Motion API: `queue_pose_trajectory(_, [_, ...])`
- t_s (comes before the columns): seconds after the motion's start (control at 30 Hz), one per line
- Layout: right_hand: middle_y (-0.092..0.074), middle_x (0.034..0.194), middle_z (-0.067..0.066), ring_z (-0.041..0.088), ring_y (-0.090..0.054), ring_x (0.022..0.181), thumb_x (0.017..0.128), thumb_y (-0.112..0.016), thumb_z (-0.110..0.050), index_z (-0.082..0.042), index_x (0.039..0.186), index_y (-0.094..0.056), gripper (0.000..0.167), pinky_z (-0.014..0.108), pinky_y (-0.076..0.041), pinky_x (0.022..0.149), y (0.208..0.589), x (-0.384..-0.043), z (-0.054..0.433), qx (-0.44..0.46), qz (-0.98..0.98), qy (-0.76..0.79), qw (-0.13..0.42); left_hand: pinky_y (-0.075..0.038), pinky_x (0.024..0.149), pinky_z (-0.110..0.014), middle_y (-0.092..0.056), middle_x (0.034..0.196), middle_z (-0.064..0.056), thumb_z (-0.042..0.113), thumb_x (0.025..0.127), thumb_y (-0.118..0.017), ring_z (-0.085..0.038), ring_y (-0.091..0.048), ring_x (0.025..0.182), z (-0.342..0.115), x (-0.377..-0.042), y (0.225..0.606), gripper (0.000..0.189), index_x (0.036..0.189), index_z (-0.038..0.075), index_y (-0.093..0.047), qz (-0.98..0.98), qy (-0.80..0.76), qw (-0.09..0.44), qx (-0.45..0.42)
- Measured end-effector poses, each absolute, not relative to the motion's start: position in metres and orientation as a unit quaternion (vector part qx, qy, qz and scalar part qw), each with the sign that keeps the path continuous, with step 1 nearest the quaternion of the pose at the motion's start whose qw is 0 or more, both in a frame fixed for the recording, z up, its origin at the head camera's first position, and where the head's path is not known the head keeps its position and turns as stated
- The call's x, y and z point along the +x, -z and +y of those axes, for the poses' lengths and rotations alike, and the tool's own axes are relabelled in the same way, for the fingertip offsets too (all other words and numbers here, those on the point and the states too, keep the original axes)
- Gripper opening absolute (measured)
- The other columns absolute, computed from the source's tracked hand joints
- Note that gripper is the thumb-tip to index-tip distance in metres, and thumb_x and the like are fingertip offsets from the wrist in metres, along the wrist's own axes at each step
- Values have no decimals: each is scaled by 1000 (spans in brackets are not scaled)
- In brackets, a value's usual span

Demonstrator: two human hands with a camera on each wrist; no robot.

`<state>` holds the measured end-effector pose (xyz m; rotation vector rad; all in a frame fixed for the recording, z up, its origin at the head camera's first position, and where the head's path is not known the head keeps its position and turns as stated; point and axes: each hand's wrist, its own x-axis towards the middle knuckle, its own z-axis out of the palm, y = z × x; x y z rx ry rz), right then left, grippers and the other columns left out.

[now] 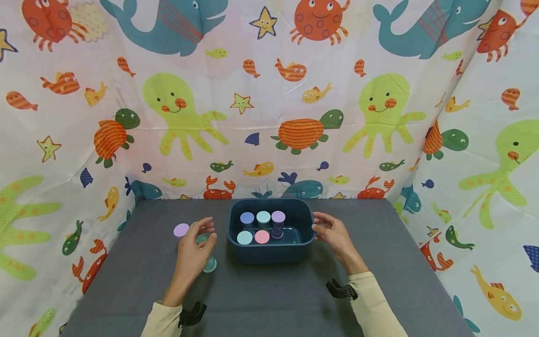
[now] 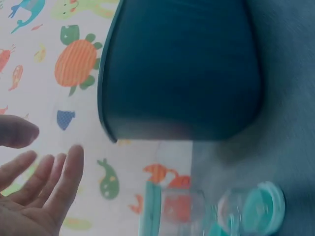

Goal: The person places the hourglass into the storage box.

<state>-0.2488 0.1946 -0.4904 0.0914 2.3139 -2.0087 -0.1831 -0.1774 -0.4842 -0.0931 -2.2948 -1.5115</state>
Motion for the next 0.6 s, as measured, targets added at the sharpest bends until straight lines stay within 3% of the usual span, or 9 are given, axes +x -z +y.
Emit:
queue_pose_trajectory(0.3, [-51,128,18,17,-56,92,96,-60,-7,-6,138,-54,42,25,-56,71,492,-251,197,24,753,657,39,-50,86,-9,-66,112,-6,-4,84,-71,5,-57,102,-202,-156,490,41,123,9,-64,-816,484,308,-76])
queue_pose_trajectory(0.6, [-51,131,20,18,-56,93,97,-60,-9,-7,140,-53,44,24,-56,72,490,-248,195,24,754,656,40,-42,89,-2,-62,119,-9,0,80,-76,-1,-55,107,-226,-149,510,44,122,6,-64,-837,444,315,-47])
